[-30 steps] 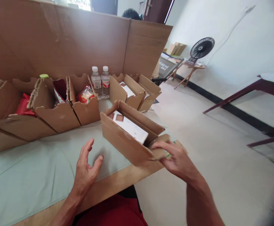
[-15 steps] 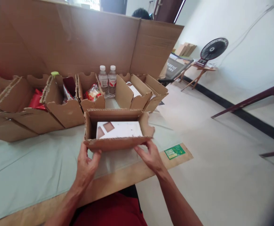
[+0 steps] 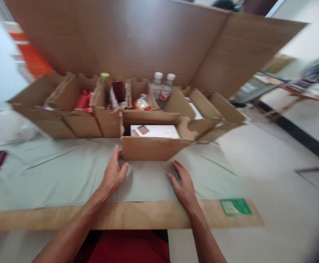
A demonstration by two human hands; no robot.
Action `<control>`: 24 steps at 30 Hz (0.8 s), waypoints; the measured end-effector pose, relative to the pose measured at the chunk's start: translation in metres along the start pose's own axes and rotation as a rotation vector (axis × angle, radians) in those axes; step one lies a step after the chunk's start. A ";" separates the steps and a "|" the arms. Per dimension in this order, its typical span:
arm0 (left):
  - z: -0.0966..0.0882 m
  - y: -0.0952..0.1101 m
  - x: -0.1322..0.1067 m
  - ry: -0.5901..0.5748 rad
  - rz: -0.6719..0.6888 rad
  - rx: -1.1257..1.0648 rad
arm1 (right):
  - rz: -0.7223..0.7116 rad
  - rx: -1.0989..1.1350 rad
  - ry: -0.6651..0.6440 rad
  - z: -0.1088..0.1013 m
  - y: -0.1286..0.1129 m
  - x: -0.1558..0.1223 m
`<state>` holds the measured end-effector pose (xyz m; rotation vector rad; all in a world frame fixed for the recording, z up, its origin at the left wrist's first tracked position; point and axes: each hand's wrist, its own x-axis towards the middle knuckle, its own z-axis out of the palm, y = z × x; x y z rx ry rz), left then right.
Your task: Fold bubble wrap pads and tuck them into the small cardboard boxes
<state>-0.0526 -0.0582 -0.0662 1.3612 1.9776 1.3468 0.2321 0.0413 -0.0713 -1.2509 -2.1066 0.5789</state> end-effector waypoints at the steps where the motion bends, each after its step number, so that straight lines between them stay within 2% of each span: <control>1: -0.005 -0.004 -0.008 -0.027 0.026 0.093 | -0.092 -0.091 -0.004 0.002 0.004 -0.012; 4: -0.021 -0.011 -0.035 -0.103 0.076 0.257 | -0.278 -0.299 0.027 0.008 0.012 -0.041; 7: -0.036 -0.008 -0.065 -0.191 0.138 0.396 | -0.418 -0.405 0.020 0.006 0.006 -0.056; 9: -0.045 -0.005 -0.085 -0.265 0.188 0.499 | -0.528 -0.410 0.004 0.003 -0.010 -0.054; 11: -0.054 -0.003 -0.101 -0.302 0.223 0.532 | -0.633 -0.364 -0.021 0.003 -0.042 -0.040; 13: -0.062 -0.003 -0.111 -0.313 0.256 0.496 | -0.721 -0.297 -0.075 0.014 -0.091 -0.017; 16: -0.067 -0.006 -0.115 -0.291 0.298 0.374 | -0.866 -0.241 -0.217 0.052 -0.187 0.024; 20: -0.064 -0.016 -0.114 -0.199 0.334 0.214 | -1.100 -0.312 -0.417 0.133 -0.320 0.075; 22: -0.061 -0.022 -0.113 -0.153 0.362 0.162 | -1.193 -0.392 -0.486 0.178 -0.374 0.099; 24: -0.057 -0.027 -0.113 -0.113 0.378 0.103 | -1.226 -0.506 -0.509 0.221 -0.417 0.121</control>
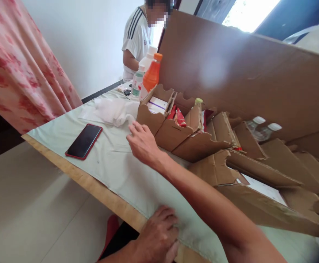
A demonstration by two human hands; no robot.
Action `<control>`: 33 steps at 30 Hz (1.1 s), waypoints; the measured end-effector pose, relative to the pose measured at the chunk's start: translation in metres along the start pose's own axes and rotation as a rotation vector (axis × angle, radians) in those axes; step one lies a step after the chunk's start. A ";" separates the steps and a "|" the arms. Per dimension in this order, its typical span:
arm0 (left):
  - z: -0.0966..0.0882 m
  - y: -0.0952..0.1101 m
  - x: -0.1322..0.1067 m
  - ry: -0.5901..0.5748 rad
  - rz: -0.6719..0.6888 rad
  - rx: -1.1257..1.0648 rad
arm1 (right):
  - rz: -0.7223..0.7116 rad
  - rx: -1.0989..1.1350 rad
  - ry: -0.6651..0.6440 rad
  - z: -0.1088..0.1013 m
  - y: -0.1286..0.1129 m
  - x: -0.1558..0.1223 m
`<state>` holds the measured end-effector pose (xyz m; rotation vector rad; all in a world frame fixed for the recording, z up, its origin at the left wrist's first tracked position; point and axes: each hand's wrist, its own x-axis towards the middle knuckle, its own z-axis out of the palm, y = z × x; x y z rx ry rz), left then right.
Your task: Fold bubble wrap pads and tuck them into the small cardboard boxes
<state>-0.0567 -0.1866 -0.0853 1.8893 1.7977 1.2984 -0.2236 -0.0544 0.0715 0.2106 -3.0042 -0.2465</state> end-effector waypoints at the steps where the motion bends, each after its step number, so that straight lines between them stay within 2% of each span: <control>1: 0.002 -0.002 0.000 0.018 0.002 -0.027 | 0.008 -0.037 -0.038 0.003 0.004 0.027; 4: 0.006 -0.007 0.000 0.021 -0.007 -0.090 | 0.061 -0.092 -0.139 0.013 0.012 0.084; 7: 0.009 -0.010 0.003 -0.017 -0.017 -0.113 | 0.072 -0.089 -0.192 0.022 0.015 0.110; 14: 0.010 -0.013 0.006 0.014 -0.011 -0.165 | 0.131 -0.072 -0.235 0.037 0.020 0.126; 16: 0.008 -0.012 0.006 0.025 -0.007 -0.186 | 0.147 -0.068 -0.222 0.031 0.020 0.124; 18: 0.006 -0.010 0.007 0.040 -0.009 -0.214 | 0.169 -0.065 -0.152 0.017 0.017 0.116; 20: 0.005 -0.007 0.007 0.076 -0.020 -0.254 | 0.207 -0.023 -0.015 -0.004 0.013 0.097; 22: 0.002 -0.005 0.005 0.156 -0.042 -0.325 | 0.262 0.113 0.183 -0.024 0.008 0.065; 25: -0.008 -0.008 0.000 0.244 -0.194 -0.567 | 0.385 0.521 0.491 -0.041 0.002 -0.001; 27: -0.018 -0.014 -0.004 0.265 -0.325 -0.829 | 0.510 0.873 0.614 -0.039 -0.001 -0.051; 29: -0.029 -0.021 -0.007 0.327 -0.390 -1.091 | 0.657 1.193 0.662 -0.028 -0.008 -0.099; 31: -0.039 -0.024 -0.008 0.427 -0.396 -1.276 | 0.793 1.423 0.690 -0.014 -0.018 -0.143; 33: -0.047 -0.022 -0.004 0.517 -0.435 -1.387 | 0.908 1.550 0.734 0.000 -0.031 -0.184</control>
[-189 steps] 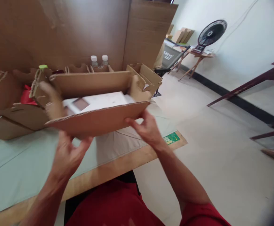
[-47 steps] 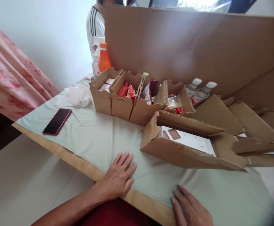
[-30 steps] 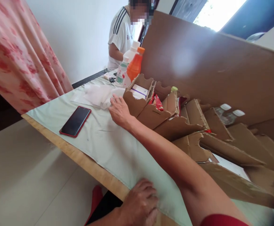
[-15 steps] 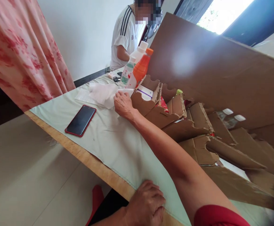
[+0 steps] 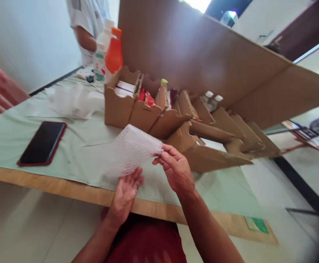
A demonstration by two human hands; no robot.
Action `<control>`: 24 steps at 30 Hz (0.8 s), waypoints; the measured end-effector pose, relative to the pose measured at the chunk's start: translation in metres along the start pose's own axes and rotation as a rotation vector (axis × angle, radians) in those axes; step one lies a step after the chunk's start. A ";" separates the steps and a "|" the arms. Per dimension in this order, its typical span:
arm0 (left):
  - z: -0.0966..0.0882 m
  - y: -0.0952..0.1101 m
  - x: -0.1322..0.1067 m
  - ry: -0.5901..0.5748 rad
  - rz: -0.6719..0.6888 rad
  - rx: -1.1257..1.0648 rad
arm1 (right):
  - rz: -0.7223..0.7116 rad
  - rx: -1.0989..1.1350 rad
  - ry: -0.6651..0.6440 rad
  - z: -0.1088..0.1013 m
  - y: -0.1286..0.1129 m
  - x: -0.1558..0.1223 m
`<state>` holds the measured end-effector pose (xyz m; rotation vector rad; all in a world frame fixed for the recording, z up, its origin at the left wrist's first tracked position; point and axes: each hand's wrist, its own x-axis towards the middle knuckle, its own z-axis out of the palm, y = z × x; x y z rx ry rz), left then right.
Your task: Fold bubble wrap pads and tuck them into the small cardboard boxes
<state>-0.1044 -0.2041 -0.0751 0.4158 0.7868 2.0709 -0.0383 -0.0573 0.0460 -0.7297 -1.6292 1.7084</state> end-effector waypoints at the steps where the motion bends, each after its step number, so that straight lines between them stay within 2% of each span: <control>1: 0.004 0.003 0.001 0.051 -0.023 -0.049 | 0.027 0.026 0.045 -0.014 0.008 -0.015; 4: 0.021 0.007 0.003 0.283 -0.159 -0.169 | -0.014 -0.064 0.215 -0.054 0.025 -0.059; 6: 0.033 0.009 0.001 0.453 -0.262 -0.181 | -0.133 -0.277 0.322 -0.080 0.028 -0.086; 8: 0.043 0.014 -0.004 0.544 -0.347 -0.152 | -0.237 -0.514 0.365 -0.106 0.027 -0.110; 9: 0.047 0.019 -0.007 0.551 -0.387 -0.136 | -0.257 -0.597 0.354 -0.119 0.026 -0.121; 11: 0.054 0.029 -0.012 0.515 -0.459 -0.117 | -0.207 -0.633 0.273 -0.141 0.026 -0.136; 14: 0.070 0.040 -0.013 0.450 -0.538 -0.084 | -0.033 -0.481 0.151 -0.166 0.038 -0.146; 15: 0.077 0.040 -0.012 0.439 -0.535 -0.067 | 0.011 -0.434 0.165 -0.173 0.045 -0.146; 17: 0.089 0.035 -0.011 0.406 -0.481 -0.015 | 0.047 -0.417 0.294 -0.185 0.059 -0.143; 20: 0.092 0.020 -0.013 0.318 -0.311 0.182 | -0.028 -0.576 0.502 -0.199 0.070 -0.143; 22: 0.083 0.015 -0.012 0.292 -0.147 0.462 | -0.125 -0.723 0.523 -0.202 0.065 -0.147; 24: 0.069 0.016 -0.003 0.262 0.028 0.849 | -0.230 -0.842 0.468 -0.196 0.054 -0.151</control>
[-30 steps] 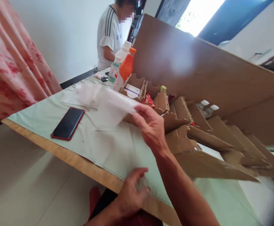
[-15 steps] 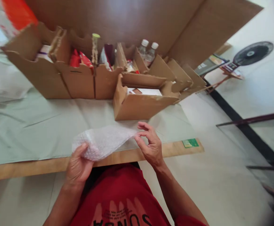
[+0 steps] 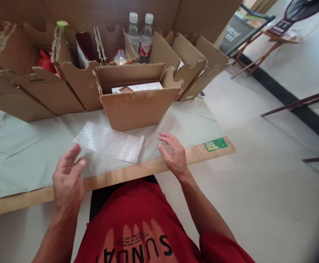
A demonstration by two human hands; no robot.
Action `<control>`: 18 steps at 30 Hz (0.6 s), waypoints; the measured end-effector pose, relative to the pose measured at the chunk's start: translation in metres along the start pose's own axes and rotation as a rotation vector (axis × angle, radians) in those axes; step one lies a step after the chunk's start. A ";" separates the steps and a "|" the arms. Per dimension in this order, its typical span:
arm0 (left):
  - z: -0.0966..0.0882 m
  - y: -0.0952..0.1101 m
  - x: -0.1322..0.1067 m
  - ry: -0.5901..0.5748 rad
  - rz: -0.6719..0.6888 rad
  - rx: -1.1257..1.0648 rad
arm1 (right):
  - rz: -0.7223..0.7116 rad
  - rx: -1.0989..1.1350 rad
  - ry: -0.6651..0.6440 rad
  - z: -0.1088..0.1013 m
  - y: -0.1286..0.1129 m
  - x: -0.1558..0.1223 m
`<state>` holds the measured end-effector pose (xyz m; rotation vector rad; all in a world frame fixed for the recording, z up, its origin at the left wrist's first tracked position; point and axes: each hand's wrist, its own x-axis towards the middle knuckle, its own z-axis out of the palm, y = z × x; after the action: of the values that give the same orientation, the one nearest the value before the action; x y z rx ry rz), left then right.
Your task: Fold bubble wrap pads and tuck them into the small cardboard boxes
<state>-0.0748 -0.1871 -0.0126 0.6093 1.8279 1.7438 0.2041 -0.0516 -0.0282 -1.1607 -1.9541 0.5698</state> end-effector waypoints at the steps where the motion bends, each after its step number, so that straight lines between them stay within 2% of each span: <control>1: -0.004 -0.002 0.011 0.003 0.102 0.198 | -0.072 -0.028 -0.021 -0.001 -0.009 0.001; 4: -0.006 -0.001 0.055 -0.067 0.307 0.761 | -0.309 -0.122 -0.187 0.012 -0.041 0.010; 6: 0.001 0.003 0.085 -0.136 0.329 1.032 | -0.435 -0.262 -0.377 0.030 -0.057 0.022; 9: 0.016 0.004 0.114 -0.260 0.299 1.193 | -0.494 -0.526 -0.629 0.058 -0.063 0.041; 11: 0.024 0.003 0.119 -0.303 0.274 1.228 | -0.497 -0.614 -0.713 0.067 -0.055 0.048; 14: 0.024 0.004 0.111 -0.297 0.224 1.251 | -0.518 -0.595 -0.696 0.053 -0.037 0.048; 16: 0.017 0.010 0.097 -0.253 0.205 1.220 | -0.534 -0.507 -0.578 0.026 -0.027 0.043; 18: 0.006 0.017 0.080 -0.154 0.220 1.123 | -0.549 -0.403 -0.406 -0.005 -0.018 0.037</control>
<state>-0.1322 -0.1295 -0.0012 1.3376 2.5853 0.5760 0.1882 -0.0276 0.0021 -0.7009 -2.6937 0.1201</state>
